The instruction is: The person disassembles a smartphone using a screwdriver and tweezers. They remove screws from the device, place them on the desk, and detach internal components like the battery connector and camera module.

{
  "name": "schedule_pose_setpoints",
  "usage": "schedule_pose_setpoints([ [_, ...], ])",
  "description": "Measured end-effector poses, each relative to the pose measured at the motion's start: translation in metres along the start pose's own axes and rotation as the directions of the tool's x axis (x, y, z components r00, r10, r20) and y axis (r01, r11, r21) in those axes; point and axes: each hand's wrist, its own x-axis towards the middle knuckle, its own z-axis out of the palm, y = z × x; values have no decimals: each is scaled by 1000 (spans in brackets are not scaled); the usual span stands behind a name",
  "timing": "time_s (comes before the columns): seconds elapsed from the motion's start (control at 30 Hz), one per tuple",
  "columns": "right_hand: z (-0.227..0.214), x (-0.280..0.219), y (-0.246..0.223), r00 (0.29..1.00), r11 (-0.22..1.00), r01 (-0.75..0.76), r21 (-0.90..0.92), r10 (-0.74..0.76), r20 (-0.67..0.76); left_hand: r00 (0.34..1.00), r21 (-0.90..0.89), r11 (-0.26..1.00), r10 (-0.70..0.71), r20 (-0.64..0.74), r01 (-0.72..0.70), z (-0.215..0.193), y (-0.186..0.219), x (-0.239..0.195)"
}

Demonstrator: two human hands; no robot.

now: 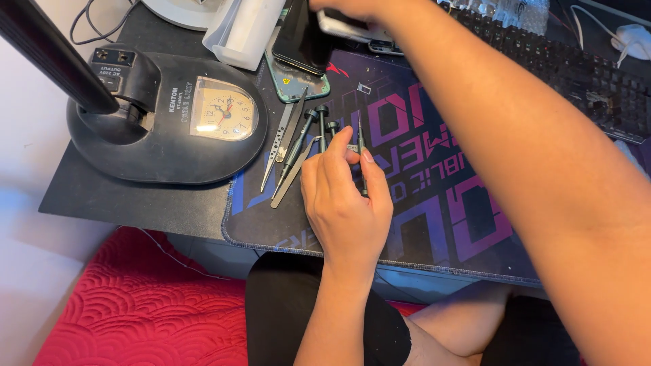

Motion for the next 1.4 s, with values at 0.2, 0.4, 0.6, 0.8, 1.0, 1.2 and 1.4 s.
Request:
schedule_pose_setpoints([
  [0.2, -2, -72, -33, 996, 959, -30, -281, 6, -88, 1000, -13, 1000, -14, 2, 14, -2, -1, 0],
  [0.4, -31, -53, 18, 969, 895, -213, -391, 143, -202, 1000, -3, 1000, 6, -26, -6, -3, 1, 1],
  [0.6, -16, -45, 31, 975, 833, -113, -542, -12, -222, 951, -189, 981, -93, -294, 37, -16, 4, -2],
  [0.8, -19, -54, 24, 993, 953, -93, -287, 69, -95, 917, -394, 912, -247, -312, 112, -17, 6, 0],
  [1.0, -40, -184, 10, 977, 936, -67, -345, -8, -212, 941, -329, 934, -227, -251, 138, -21, 3, 7],
  [1.2, -13, -362, 57, 913, 933, -13, -359, -135, -384, 999, 7, 999, -40, 6, 40, -14, -1, 4],
  [1.4, 6, -430, 129, 850, 982, -93, -162, -6, -526, 969, 239, 956, 117, 219, -170, -2, -5, -4],
])
